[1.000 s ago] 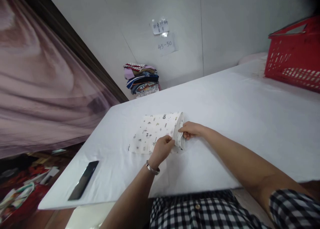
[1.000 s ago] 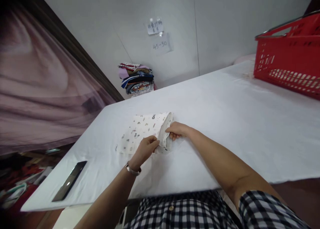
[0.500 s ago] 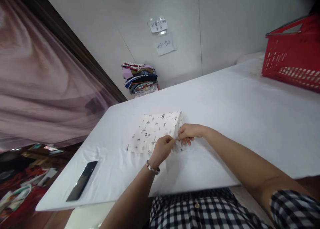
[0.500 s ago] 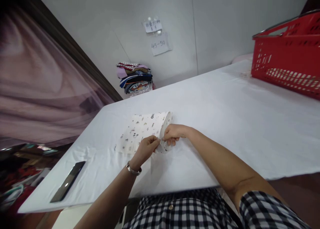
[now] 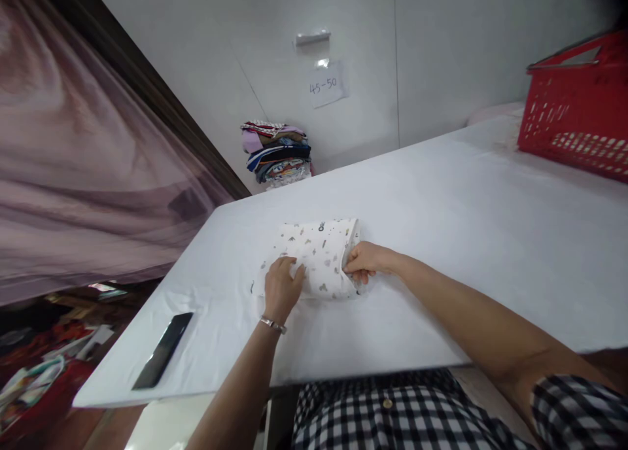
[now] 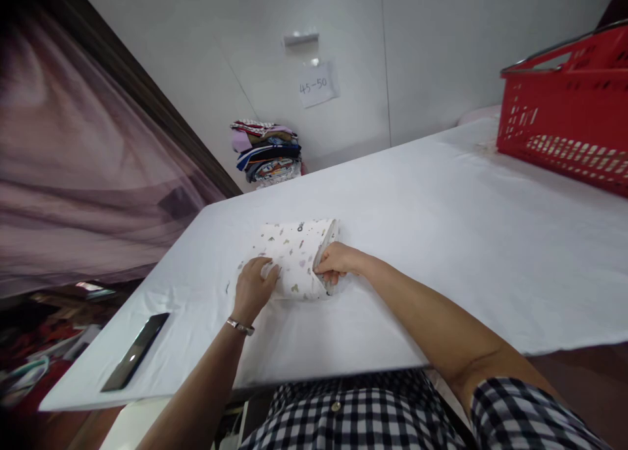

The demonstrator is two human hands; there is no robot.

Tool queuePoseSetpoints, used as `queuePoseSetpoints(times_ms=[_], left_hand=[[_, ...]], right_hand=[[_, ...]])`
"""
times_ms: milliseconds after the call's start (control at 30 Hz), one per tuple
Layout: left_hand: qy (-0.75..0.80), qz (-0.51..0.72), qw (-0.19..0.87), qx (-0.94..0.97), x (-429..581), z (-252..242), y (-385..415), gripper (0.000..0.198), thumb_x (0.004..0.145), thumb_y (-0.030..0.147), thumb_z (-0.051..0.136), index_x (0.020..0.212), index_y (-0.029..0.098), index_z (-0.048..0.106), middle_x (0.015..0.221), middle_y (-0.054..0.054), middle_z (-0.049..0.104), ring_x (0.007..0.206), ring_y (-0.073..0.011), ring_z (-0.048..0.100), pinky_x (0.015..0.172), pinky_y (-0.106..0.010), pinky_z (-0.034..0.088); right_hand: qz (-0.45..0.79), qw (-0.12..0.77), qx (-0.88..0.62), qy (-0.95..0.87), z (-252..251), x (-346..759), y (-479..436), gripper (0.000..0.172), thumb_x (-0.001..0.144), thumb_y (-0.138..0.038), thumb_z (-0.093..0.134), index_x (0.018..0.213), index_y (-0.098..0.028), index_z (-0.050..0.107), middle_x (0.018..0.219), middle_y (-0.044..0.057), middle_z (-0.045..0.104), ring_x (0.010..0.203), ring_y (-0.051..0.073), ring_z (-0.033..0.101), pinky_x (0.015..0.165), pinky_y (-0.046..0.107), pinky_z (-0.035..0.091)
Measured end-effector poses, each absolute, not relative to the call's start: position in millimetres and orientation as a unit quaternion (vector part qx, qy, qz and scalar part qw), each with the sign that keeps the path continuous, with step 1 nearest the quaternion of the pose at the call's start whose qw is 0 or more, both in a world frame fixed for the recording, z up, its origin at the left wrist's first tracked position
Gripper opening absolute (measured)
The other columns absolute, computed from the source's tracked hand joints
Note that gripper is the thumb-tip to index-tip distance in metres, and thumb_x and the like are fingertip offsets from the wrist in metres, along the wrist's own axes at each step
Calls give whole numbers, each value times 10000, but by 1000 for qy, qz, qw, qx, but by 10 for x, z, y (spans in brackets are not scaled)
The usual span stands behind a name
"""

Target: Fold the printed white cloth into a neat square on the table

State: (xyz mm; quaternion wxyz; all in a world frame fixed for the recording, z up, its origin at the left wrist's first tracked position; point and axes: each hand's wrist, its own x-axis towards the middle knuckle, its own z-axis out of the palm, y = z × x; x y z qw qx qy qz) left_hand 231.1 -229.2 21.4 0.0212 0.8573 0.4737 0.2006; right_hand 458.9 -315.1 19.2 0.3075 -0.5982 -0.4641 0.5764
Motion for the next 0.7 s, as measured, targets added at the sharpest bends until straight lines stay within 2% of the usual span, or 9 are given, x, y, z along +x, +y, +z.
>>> queuePoseSetpoints(times_ms=[67, 200, 433, 567, 700], left_hand=[[475, 192, -9, 859, 2247, 106, -2215, 334, 817, 369, 455, 1064, 183, 581, 1200, -96, 560, 1152, -242, 464, 978, -368, 329], [492, 173, 4, 853, 2193, -47, -2159, 360, 838, 399, 436, 1097, 190, 571, 1237, -81, 549, 1181, -230, 447, 1030, -387, 267], [492, 200, 12, 847, 2141, -54, -2070, 348, 839, 422, 434, 1068, 212, 591, 1240, -72, 551, 1188, -223, 446, 1030, -386, 269], [526, 183, -17, 830, 2080, -52, -1927, 406, 855, 440, 395, 1136, 197, 559, 1319, -98, 485, 1263, -266, 358, 1047, -492, 211], [544, 143, -12, 826, 2063, -94, -1861, 479, 856, 478, 368, 1202, 182, 516, 1355, -108, 447, 1283, -293, 322, 1036, -535, 208]], right_hand=[[601, 291, -583, -463, 206, 4561, -3186, 149, 675, -246, 656, 605, -138, 581, 506, -4, 628, 381, 65, 541, 321, 154, 249], [627, 296, -555, -459, 184, 4455, -3331, 98, 690, -203, 610, 623, -139, 578, 501, -14, 620, 370, 68, 535, 309, 156, 239], [597, 356, -597, -402, 23, 4196, -3596, 106, 724, -210, 528, 636, -153, 544, 484, -25, 597, 331, 65, 497, 311, 169, 237], [571, 399, -596, -400, -86, 4182, -3685, 51, 710, -189, 509, 663, -173, 498, 457, -51, 563, 345, 68, 493, 328, 169, 243], [580, 421, -563, -411, -152, 4264, -3770, 107, 750, -265, 494, 691, -187, 451, 394, -78, 487, 326, 59, 436, 345, 171, 238]])
